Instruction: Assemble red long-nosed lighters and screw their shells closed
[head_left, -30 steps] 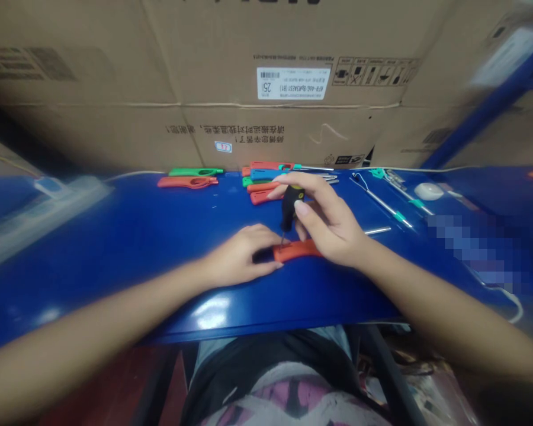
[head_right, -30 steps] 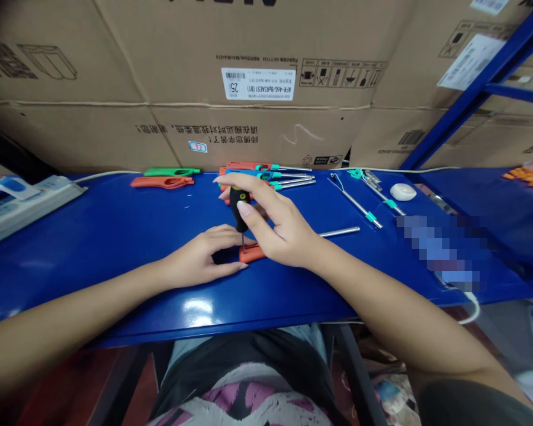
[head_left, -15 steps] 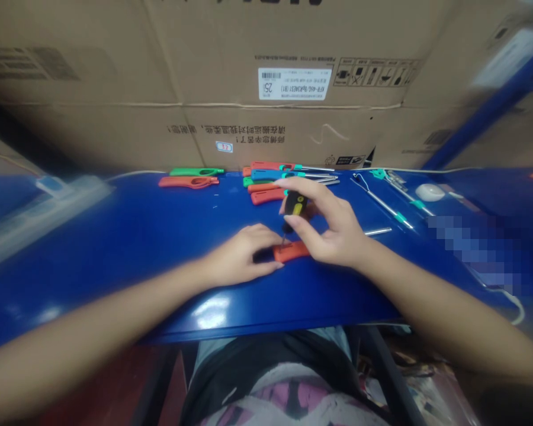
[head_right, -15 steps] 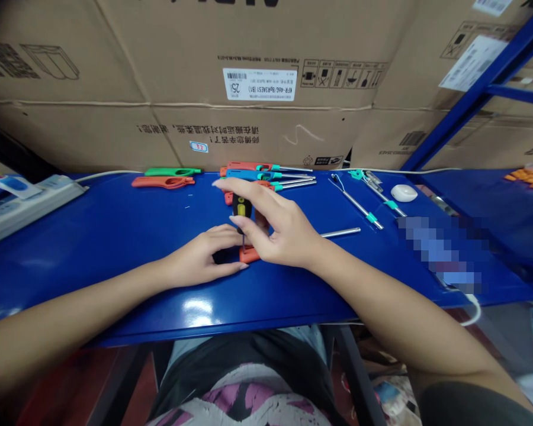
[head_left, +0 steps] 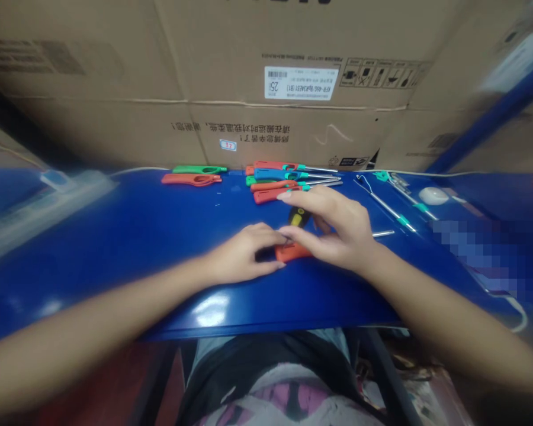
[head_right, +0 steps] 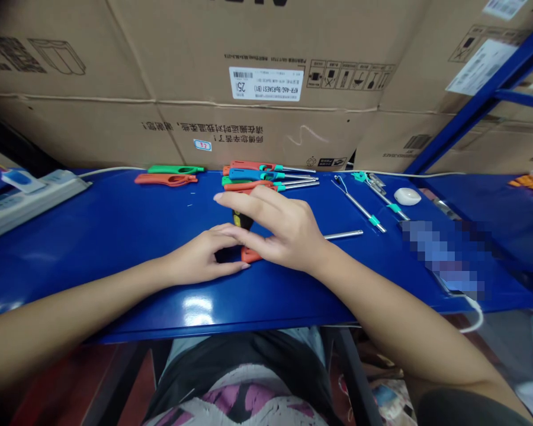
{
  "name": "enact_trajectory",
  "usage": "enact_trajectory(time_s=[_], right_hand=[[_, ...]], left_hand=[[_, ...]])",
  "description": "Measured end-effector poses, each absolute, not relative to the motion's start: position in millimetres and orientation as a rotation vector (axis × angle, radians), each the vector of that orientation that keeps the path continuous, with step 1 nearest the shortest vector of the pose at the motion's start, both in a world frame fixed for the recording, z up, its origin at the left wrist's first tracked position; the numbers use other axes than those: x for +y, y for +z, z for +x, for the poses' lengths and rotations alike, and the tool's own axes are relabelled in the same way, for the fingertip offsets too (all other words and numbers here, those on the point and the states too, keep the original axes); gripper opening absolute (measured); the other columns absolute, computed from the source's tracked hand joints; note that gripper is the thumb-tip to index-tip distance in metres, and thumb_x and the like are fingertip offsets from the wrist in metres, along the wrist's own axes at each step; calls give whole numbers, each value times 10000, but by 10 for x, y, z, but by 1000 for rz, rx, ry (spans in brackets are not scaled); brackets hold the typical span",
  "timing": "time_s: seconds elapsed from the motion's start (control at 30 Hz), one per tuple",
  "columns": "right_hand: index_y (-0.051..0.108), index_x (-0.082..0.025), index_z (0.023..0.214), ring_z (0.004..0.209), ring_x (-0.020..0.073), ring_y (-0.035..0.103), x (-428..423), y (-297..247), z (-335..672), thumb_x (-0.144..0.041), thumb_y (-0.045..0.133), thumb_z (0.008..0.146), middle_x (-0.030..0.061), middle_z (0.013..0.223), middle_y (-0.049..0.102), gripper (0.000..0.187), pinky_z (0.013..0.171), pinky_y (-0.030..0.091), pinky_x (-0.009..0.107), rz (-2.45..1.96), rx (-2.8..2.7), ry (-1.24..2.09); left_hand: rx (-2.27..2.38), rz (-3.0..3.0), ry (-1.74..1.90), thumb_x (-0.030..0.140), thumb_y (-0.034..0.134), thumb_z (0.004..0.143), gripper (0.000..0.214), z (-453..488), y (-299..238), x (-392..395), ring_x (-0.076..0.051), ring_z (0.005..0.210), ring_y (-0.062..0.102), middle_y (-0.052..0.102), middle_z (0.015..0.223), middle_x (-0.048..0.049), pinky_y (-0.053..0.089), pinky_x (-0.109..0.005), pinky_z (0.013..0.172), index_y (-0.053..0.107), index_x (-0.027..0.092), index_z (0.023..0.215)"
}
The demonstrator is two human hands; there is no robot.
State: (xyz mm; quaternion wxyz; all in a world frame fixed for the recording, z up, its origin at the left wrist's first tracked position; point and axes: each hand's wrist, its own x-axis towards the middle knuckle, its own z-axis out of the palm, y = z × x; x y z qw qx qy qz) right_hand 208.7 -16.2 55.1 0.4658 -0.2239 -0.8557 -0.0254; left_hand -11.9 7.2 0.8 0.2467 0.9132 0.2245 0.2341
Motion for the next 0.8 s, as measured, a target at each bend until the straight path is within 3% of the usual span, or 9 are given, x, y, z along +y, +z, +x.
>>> enact_trajectory(time_s=[0.13,0.2,0.37,0.57,0.73,0.8], right_hand=[[551,-238,1404,1133,216,671,-144,545,2082,-216,416,1042,84,1287,684,387,928,589,376,-582,-2108,102],[546,-250,1407,1063,210,697,-121,551,2091,-226,366,1056,80,1264,690,395,907,597,395,-623,-2090,218],[660,-269,1243,836,201,709,-87,567,2126,-348,632,959,61,1122,746,296,779,617,372,-657,-2013,26],[601,-260,1358,1052,201,719,-156,620,2091,-225,388,1046,56,1241,724,380,938,595,380,-557,-2088,48],[698,-250,1204,897,198,738,-167,641,2094,-279,616,966,52,1088,773,253,848,618,346,-542,-2029,-72],[687,-249,1235,905,201,732,-166,649,2109,-298,627,960,59,1104,770,286,843,617,347,-534,-2029,-88]], left_hand=[[581,2468,630,288,707,896,355,-113,36,72,-241,1094,632,726,1149,-86,472,-409,1027,677,186,1234],[575,2466,627,289,705,898,357,-109,54,68,-235,1073,641,733,1130,-84,479,-405,1017,677,188,1240],[572,2460,665,292,720,886,329,-111,46,64,-246,1114,648,733,1164,-93,482,-420,1030,688,191,1198],[566,2470,670,309,729,887,366,-110,36,68,-242,1104,657,736,1169,-94,482,-422,1037,684,191,1230],[571,2465,667,299,718,891,328,-109,36,68,-249,1113,656,734,1176,-94,480,-428,1034,688,186,1198],[567,2460,669,303,719,891,331,-111,36,69,-248,1117,655,734,1178,-92,477,-422,1037,688,189,1200]])
